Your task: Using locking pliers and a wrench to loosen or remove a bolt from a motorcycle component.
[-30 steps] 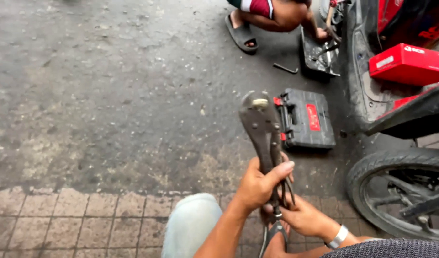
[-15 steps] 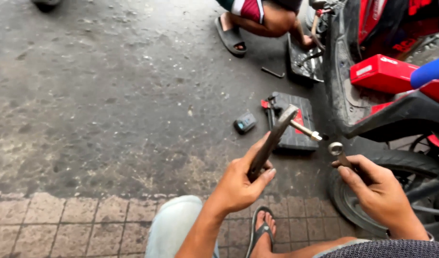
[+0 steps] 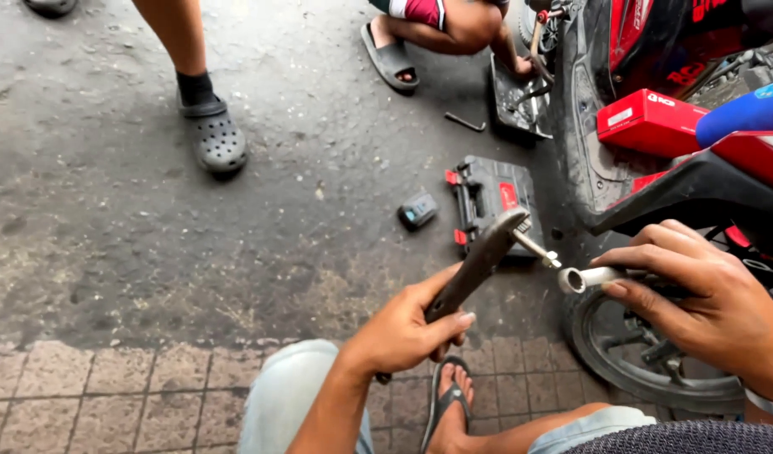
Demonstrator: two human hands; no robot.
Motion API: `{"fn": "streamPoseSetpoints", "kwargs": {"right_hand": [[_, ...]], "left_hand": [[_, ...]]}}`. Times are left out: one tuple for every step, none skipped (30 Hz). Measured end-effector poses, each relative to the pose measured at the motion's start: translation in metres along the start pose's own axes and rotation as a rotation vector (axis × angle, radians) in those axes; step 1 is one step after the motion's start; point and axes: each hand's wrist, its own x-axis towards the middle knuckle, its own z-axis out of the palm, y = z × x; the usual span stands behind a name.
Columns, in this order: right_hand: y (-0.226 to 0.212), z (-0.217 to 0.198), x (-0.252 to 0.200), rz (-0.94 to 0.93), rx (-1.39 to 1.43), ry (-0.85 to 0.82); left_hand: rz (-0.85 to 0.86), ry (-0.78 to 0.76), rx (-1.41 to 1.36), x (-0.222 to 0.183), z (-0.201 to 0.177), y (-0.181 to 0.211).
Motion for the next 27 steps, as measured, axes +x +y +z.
{"fn": "streamPoseSetpoints", "kwargs": {"right_hand": [[-0.002, -0.001, 0.001, -0.003, -0.002, 0.001], [-0.005, -0.001, 0.002, -0.023, -0.073, 0.083], [-0.007, -0.002, 0.002, -0.043, -0.145, 0.164], [-0.008, -0.004, 0.004, -0.045, -0.147, 0.166], [-0.010, -0.005, 0.005, -0.097, -0.183, 0.197], [-0.012, -0.007, 0.006, -0.148, -0.219, 0.225], [-0.012, -0.008, 0.008, -0.148, -0.222, 0.224], [-0.012, -0.009, 0.009, -0.187, -0.271, 0.220], [-0.013, -0.010, 0.010, -0.225, -0.319, 0.215], [-0.012, -0.011, 0.012, -0.224, -0.320, 0.214], [-0.012, -0.012, 0.014, -0.255, -0.335, 0.200], [-0.011, -0.013, 0.016, -0.286, -0.350, 0.189], [-0.013, -0.015, 0.016, -0.286, -0.351, 0.189], [-0.014, -0.017, 0.017, -0.285, -0.387, 0.185], [-0.016, -0.019, 0.018, -0.285, -0.423, 0.181], [-0.017, -0.019, 0.019, -0.284, -0.423, 0.182], [-0.018, -0.020, 0.020, -0.293, -0.440, 0.180], [-0.019, -0.021, 0.021, -0.301, -0.456, 0.177], [-0.020, -0.021, 0.022, -0.299, -0.456, 0.177], [-0.020, -0.021, 0.023, -0.307, -0.459, 0.171], [-0.021, -0.021, 0.024, -0.315, -0.461, 0.165], [-0.020, -0.021, 0.024, -0.316, -0.461, 0.166], [-0.020, -0.020, 0.024, -0.315, -0.494, 0.163], [-0.020, -0.019, 0.025, -0.317, -0.524, 0.160], [-0.020, -0.019, 0.026, -0.320, -0.522, 0.160], [-0.020, -0.020, 0.026, -0.322, -0.540, 0.159], [-0.019, -0.020, 0.026, -0.325, -0.558, 0.158]], "left_hand": [[0.003, 0.002, 0.001, -0.001, 0.000, 0.002], [-0.005, -0.032, -0.041, -0.002, 0.000, 0.005], [-0.015, -0.065, -0.083, -0.002, 0.001, 0.007], [-0.011, -0.066, -0.081, -0.003, 0.000, 0.008], [-0.017, -0.081, -0.104, -0.003, 0.000, 0.009], [-0.025, -0.097, -0.129, -0.004, 0.001, 0.009], [-0.023, -0.098, -0.131, -0.005, 0.000, 0.011], [-0.029, -0.108, -0.129, -0.006, 0.000, 0.012], [-0.036, -0.117, -0.126, -0.006, 0.000, 0.012], [-0.036, -0.119, -0.128, -0.007, 0.000, 0.011], [-0.029, -0.124, -0.123, -0.007, 0.000, 0.011], [-0.021, -0.129, -0.117, -0.007, 0.000, 0.009], [-0.021, -0.130, -0.117, -0.007, 0.000, 0.008], [-0.028, -0.125, -0.114, -0.007, 0.000, 0.007], [-0.035, -0.121, -0.112, -0.007, 0.000, 0.007], [-0.036, -0.123, -0.112, -0.007, -0.001, 0.006], [-0.041, -0.127, -0.102, -0.007, -0.002, 0.005], [-0.047, -0.132, -0.091, -0.007, -0.003, 0.004], [-0.048, -0.133, -0.091, -0.007, -0.003, 0.005], [-0.052, -0.128, -0.080, -0.008, -0.004, 0.006], [-0.055, -0.124, -0.068, -0.009, -0.005, 0.007], [-0.055, -0.123, -0.068, -0.008, -0.005, 0.005], [-0.061, -0.140, -0.087, -0.008, -0.006, 0.003], [-0.067, -0.154, -0.105, -0.009, -0.007, 0.001], [-0.067, -0.151, -0.105, -0.009, -0.008, 0.000], [-0.068, -0.158, -0.104, -0.008, -0.008, -0.001], [-0.068, -0.165, -0.102, -0.007, -0.008, -0.003]]}}
